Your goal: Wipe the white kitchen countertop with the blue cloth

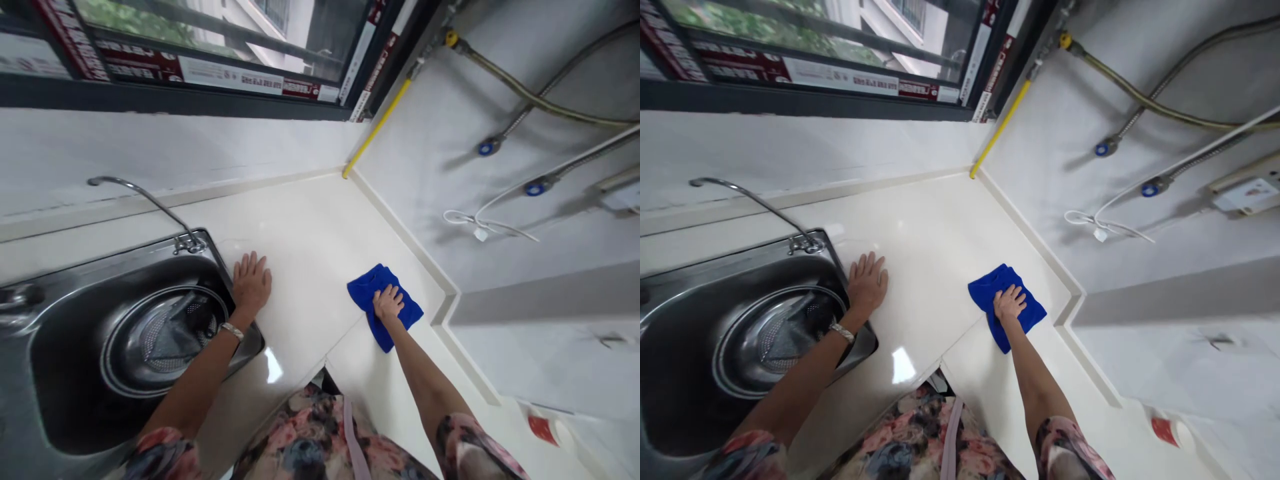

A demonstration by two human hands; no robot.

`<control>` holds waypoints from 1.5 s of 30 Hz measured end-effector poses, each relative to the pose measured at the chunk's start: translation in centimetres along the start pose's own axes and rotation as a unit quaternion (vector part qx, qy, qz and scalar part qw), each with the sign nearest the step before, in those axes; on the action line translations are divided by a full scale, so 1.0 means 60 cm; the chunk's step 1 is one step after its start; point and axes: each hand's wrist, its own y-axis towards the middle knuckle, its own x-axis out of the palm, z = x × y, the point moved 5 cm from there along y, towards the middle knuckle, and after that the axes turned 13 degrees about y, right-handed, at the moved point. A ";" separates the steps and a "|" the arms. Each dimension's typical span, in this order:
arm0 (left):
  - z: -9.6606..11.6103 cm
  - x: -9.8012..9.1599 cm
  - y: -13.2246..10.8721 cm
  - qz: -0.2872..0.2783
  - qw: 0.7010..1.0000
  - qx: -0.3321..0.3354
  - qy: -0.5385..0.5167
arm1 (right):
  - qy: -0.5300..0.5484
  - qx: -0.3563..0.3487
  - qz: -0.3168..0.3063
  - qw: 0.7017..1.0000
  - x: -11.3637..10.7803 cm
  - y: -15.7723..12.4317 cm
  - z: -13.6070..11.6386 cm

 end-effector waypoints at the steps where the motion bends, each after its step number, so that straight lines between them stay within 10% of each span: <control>1: 0.001 -0.001 0.000 0.000 1.000 -0.003 0.000 | -0.004 -0.014 -0.003 1.000 0.002 0.009 -0.028; 7: 0.005 -0.010 0.000 -0.022 1.000 -0.017 0.005 | -0.013 -0.149 -0.029 0.988 0.037 -0.005 -0.224; 13: 0.006 -0.017 -0.001 -0.025 0.999 -0.024 0.011 | 0.027 -0.372 -0.051 0.927 0.071 -0.155 -0.367; 18: -0.002 -0.014 0.003 -0.027 0.999 -0.028 0.005 | 0.070 -0.559 -0.130 0.816 0.072 -0.279 -0.337; 25: -0.008 -0.010 0.005 -0.022 1.000 -0.020 -0.003 | 0.073 -0.662 -0.235 0.707 0.053 -0.327 -0.158; 28: -0.007 -0.009 0.004 -0.033 0.999 -0.024 -0.001 | 0.076 -0.644 -0.230 0.726 0.044 -0.291 -0.054; 35: -0.006 -0.008 0.000 -0.038 0.999 -0.011 0.018 | 0.072 -0.452 -0.106 0.883 0.013 -0.095 0.132; 39: -0.009 -0.008 -0.004 -0.040 0.999 -0.002 0.030 | 0.064 -0.289 -0.008 0.955 0.006 0.013 0.114; 45: -0.014 -0.008 -0.010 -0.046 0.998 -0.009 0.037 | 0.050 -0.083 0.037 0.995 0.016 0.144 -0.020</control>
